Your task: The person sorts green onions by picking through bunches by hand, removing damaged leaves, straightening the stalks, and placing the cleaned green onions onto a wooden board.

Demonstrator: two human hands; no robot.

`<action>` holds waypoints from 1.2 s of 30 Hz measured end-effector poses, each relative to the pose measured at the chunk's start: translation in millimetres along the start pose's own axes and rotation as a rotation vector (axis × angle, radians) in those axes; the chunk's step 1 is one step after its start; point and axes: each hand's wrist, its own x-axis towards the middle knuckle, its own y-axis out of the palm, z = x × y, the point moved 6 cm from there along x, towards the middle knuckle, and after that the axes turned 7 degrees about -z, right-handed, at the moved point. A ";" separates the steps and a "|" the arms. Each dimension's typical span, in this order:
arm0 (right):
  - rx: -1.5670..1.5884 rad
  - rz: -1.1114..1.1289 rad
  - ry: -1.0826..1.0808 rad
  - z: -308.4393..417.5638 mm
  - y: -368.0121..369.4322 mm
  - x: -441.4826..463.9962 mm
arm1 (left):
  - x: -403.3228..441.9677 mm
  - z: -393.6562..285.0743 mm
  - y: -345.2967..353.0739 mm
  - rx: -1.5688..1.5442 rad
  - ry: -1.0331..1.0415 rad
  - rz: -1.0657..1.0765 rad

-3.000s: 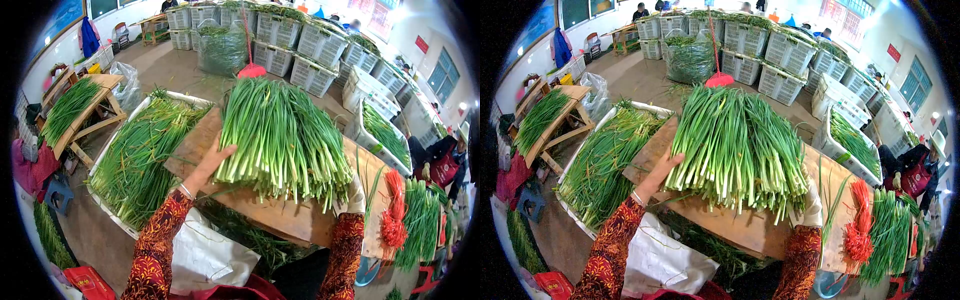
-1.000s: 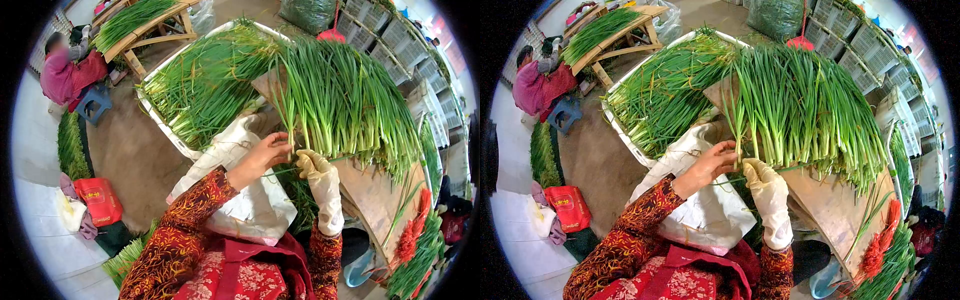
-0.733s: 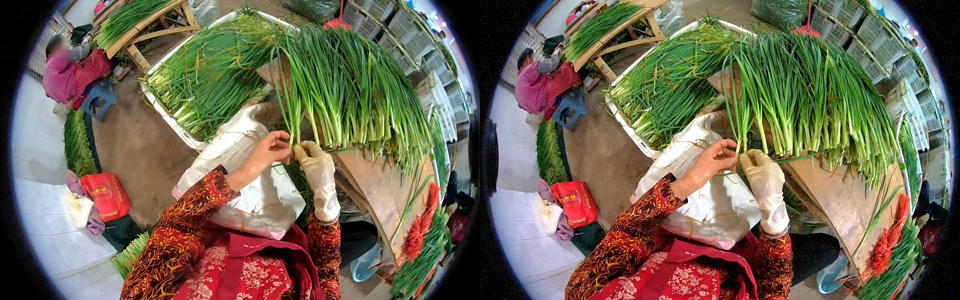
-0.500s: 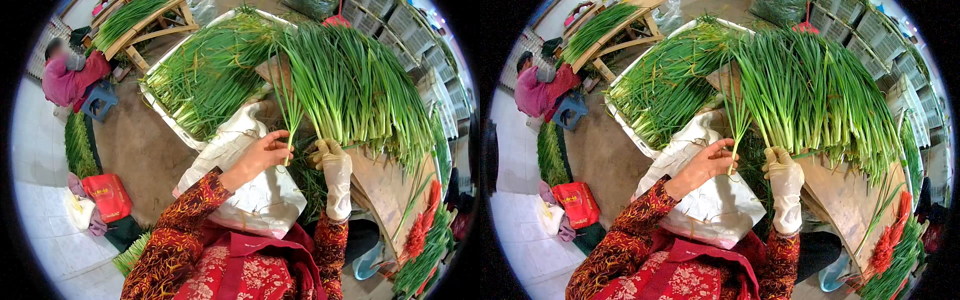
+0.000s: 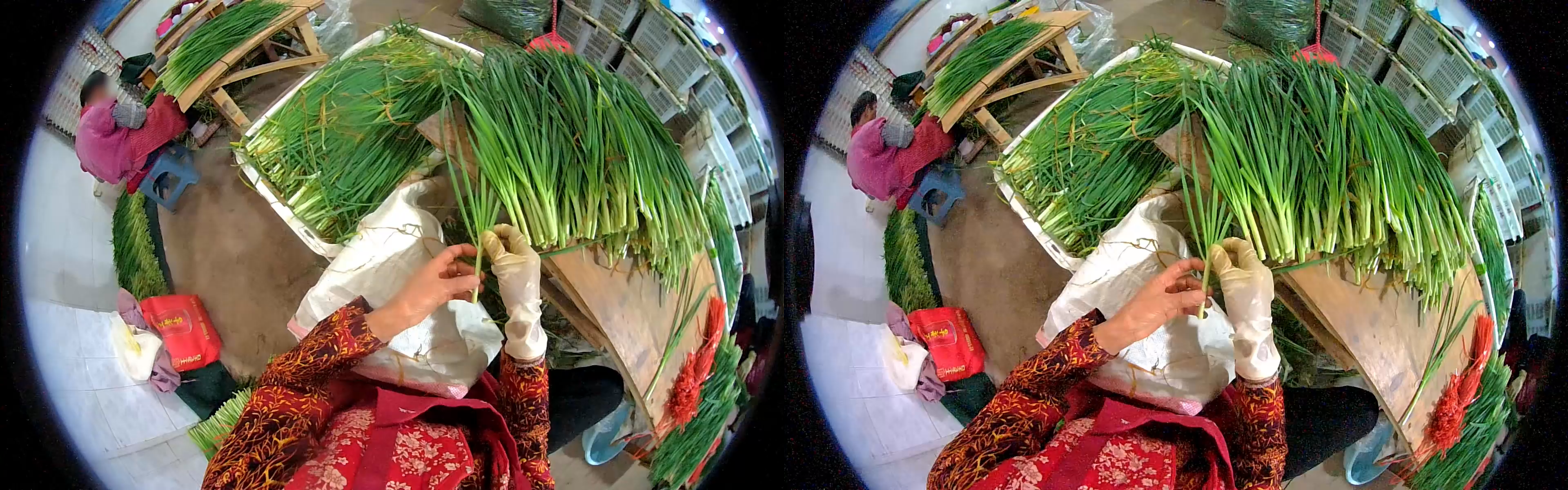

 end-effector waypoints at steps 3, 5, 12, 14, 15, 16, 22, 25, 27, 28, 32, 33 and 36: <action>0.224 -0.071 0.044 -8.8 -3.9 -6.8 | 6.9 8.2 1.0 -0.146 0.036 0.038; 0.532 -0.096 0.123 -11.6 -7.8 -14.6 | 7.4 9.3 6.5 -0.148 0.052 0.037; 0.392 -0.021 0.008 9.1 -5.9 -10.1 | 9.2 6.6 11.0 0.058 0.256 -0.055; 0.154 0.019 -0.091 17.9 -4.3 -5.1 | 9.5 7.0 10.8 0.057 0.272 -0.070; 0.156 0.021 -0.096 23.9 -5.6 -3.7 | 10.1 7.1 9.8 0.054 0.285 -0.084; 0.011 0.027 -0.153 34.9 -8.2 -3.5 | 11.5 8.2 8.9 0.055 0.290 -0.084; -0.250 -0.051 -0.315 45.4 -9.6 -4.6 | 17.2 13.3 6.5 0.130 0.350 -0.118; -0.052 -0.028 -0.220 29.9 -12.6 -0.9 | 13.9 14.3 7.6 0.026 0.244 -0.079; 0.218 0.024 0.028 13.1 -12.6 -1.4 | 13.5 16.3 6.5 -0.027 0.215 -0.066; 0.381 0.086 0.151 8.6 -10.5 -4.1 | 13.9 15.1 7.3 -0.028 0.215 -0.067; 0.590 0.152 0.250 7.7 -12.3 -12.1 | 21.9 8.9 11.3 -0.164 0.117 -0.034; 0.588 0.153 0.252 5.3 -12.1 -13.8 | 24.7 6.7 13.4 -0.184 0.090 0.010; 0.620 0.077 0.198 0.3 -20.1 -21.2 | 34.0 6.4 13.6 -0.197 0.048 0.078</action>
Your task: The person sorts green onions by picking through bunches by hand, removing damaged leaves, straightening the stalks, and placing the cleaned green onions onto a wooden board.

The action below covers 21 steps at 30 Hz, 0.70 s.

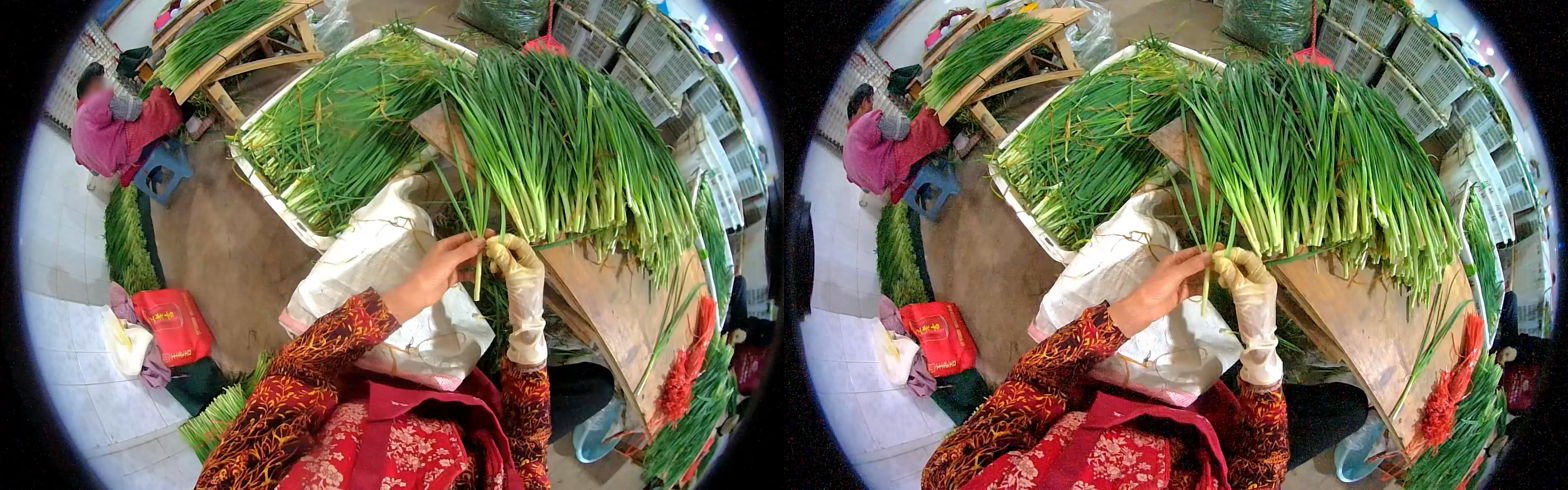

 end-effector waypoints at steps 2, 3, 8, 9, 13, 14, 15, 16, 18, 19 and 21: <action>-0.098 0.008 -0.110 2.7 -5.7 -9.7 | 2.4 -0.8 1.5 0.010 -0.030 -0.039; -0.194 0.018 -0.217 5.6 -7.7 -16.6 | 1.3 -1.8 3.9 0.008 -0.033 -0.041; -0.326 0.228 -0.031 -21.2 -34.9 -74.8 | 5.0 -15.9 -14.8 -0.029 0.029 -0.143; -0.404 0.374 0.054 -30.4 -42.7 -90.9 | 4.7 -18.9 -18.7 -0.027 0.041 -0.132; -1.729 0.511 0.225 -123.1 -157.6 -102.9 | -5.3 -21.7 -13.3 0.122 0.067 -0.133; -1.839 0.435 0.160 -112.2 -164.3 -95.0 | -7.3 -18.2 -12.4 0.186 0.093 -0.134; -1.526 0.292 0.094 -61.2 -129.7 -85.9 | -10.5 -14.4 -12.1 0.249 0.111 -0.139; -1.349 0.192 -0.005 -30.7 -104.5 -78.0 | -15.5 -16.6 -7.0 0.287 0.118 -0.151; -1.069 0.071 -0.195 17.2 -59.8 -63.3 | -19.4 -17.3 -2.6 0.344 0.152 -0.160; -0.968 0.049 -0.285 35.1 -38.3 -56.9 | -21.5 -17.1 -0.6 0.395 0.184 -0.169; -0.840 0.017 -0.428 55.7 -0.8 -44.0 | -20.7 -9.2 -1.1 0.400 0.232 -0.131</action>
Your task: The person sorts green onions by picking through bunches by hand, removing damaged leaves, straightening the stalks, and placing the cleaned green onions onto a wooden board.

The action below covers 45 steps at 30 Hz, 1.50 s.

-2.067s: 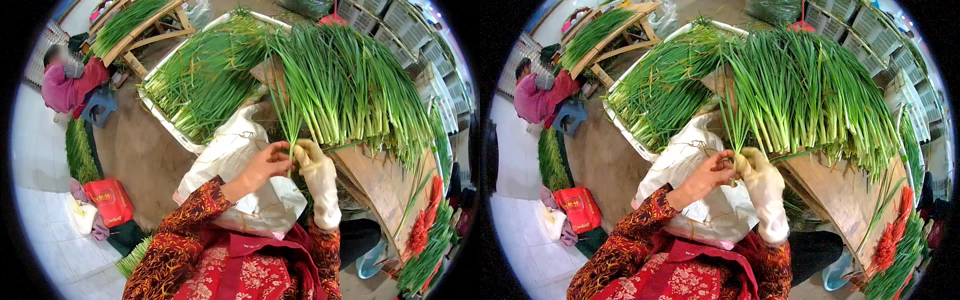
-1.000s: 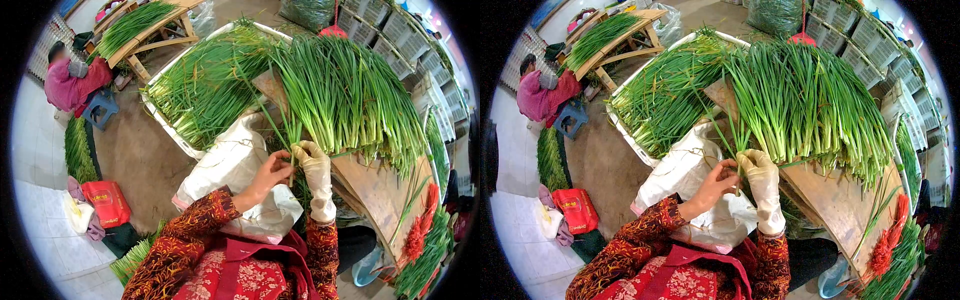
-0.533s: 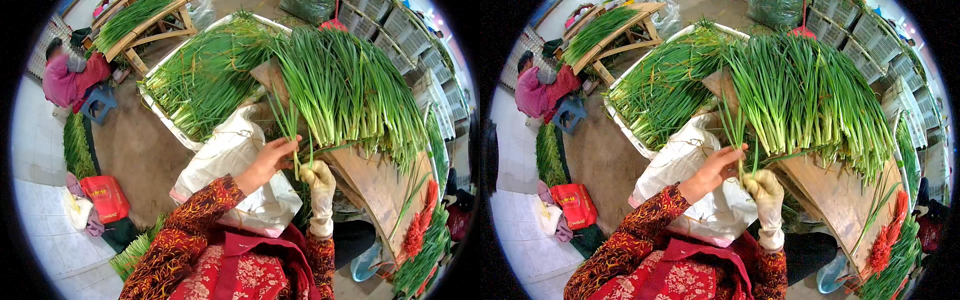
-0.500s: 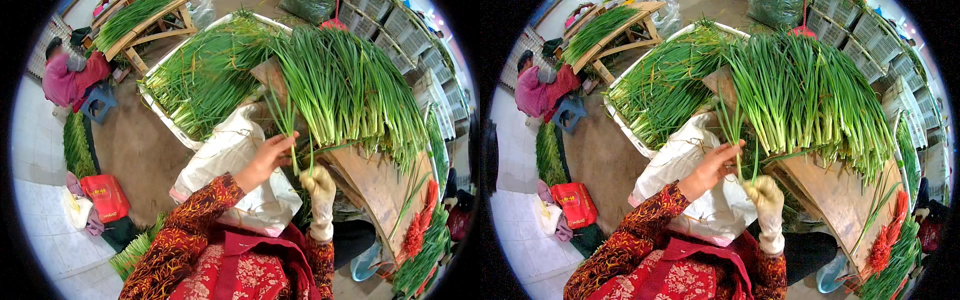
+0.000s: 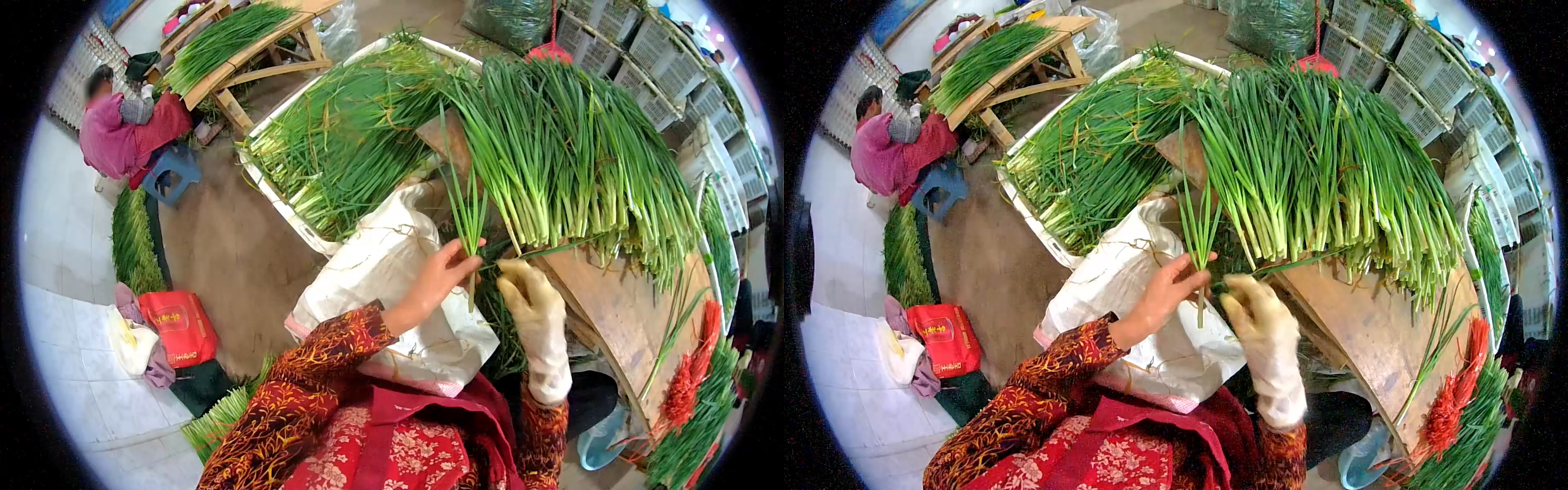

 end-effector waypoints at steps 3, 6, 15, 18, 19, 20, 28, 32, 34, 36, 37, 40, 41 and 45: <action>-0.254 0.087 -0.132 26.3 32.0 33.1 | -5.1 7.0 -0.2 -0.053 0.043 -0.068; -0.423 -0.063 -0.358 25.5 53.9 43.4 | -5.2 16.2 -5.8 0.229 0.094 -0.053; -0.359 -0.212 -0.226 -6.4 8.0 38.9 | 2.9 4.8 2.3 -0.731 -0.462 0.068; -0.506 -0.214 -0.277 -7.0 7.7 49.7 | 5.9 -23.1 -8.5 -0.814 -0.294 0.068; -0.563 -0.176 -0.301 -6.2 11.7 52.1 | 5.8 -33.6 -13.7 -0.817 -0.213 0.060; -0.619 -0.139 -0.326 -6.1 15.9 53.8 | 2.6 -40.3 -13.5 -0.816 -0.211 0.058; -0.697 -0.152 -0.285 -13.1 24.5 55.5 | 13.9 -35.4 -22.8 -0.569 0.036 -0.153; -0.766 -0.165 -0.326 -13.3 30.0 56.7 | 29.1 3.1 -7.6 -0.574 -0.180 -0.067; -0.804 -0.173 -0.347 -15.6 33.4 57.3 | 33.4 3.2 -7.0 -0.550 -0.138 -0.104; -0.807 -0.165 -0.346 -14.7 35.7 56.2 | 37.3 7.2 -3.1 -0.542 -0.164 -0.098; -0.730 -0.122 -0.275 -13.6 34.5 53.5 | 37.8 8.3 -2.1 -0.530 -0.191 -0.094; -0.365 -0.057 -0.060 -5.8 27.2 35.0 | 31.7 -0.8 0.8 -0.512 -0.193 -0.067; -0.257 0.006 0.063 -13.3 29.2 30.7 | 31.1 -0.9 1.2 -0.509 -0.187 -0.060; -0.270 -0.220 -0.056 -14.5 25.2 23.3 | 34.1 3.4 -4.3 -0.488 -0.183 -0.084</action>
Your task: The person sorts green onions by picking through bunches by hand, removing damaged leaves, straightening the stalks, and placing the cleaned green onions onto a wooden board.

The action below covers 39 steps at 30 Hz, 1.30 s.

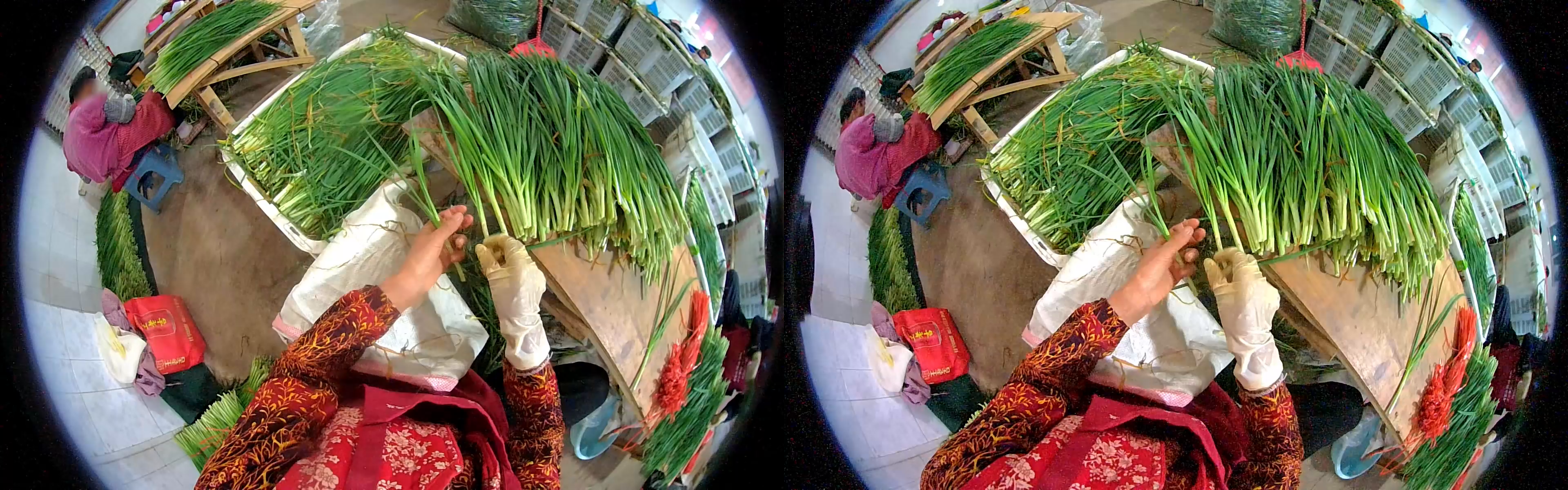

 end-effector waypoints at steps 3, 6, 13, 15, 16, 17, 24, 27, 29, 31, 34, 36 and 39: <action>-0.311 0.085 -0.028 -14.7 19.1 3.4 | 2.5 -0.2 -6.2 0.044 0.024 -0.005; -0.292 0.067 -0.125 -15.7 25.5 2.2 | 4.0 1.9 -4.3 0.074 -0.018 0.024; 0.241 0.463 0.253 -6.4 25.0 -27.0 | -6.1 -5.7 1.5 0.076 -0.010 0.058; 0.406 0.474 0.285 -9.0 27.3 -32.0 | -6.3 -5.6 2.0 0.170 -0.007 0.070; 0.429 0.393 0.336 -11.8 23.7 -27.1 | -8.9 -6.0 2.8 0.198 0.006 0.044; 0.451 0.312 0.388 -13.1 19.2 -19.7 | -12.7 -6.8 3.1 0.200 0.006 0.041; 0.628 0.219 0.380 -3.3 42.5 11.0 | -26.3 -5.3 -1.8 0.349 0.044 0.051; 0.724 0.131 0.374 -4.3 44.7 8.7 | -28.2 -7.8 -5.0 0.288 0.032 0.033; 0.841 0.054 0.361 -7.0 37.6 2.7 | -22.0 -6.6 -11.7 0.241 0.033 0.018; 1.123 0.236 0.460 1.8 29.0 -9.1 | -18.1 -7.1 -12.6 0.193 0.029 0.008; 1.107 0.344 0.421 -9.5 20.0 -36.3 | -16.3 -16.4 -18.8 0.217 -0.010 -0.086; 1.060 0.486 0.489 -30.2 12.3 -63.8 | -14.5 -41.0 -26.3 0.274 0.099 -0.215; 0.670 0.943 0.575 -60.8 10.9 -106.3 | -16.3 -98.8 -44.2 0.367 0.349 -0.385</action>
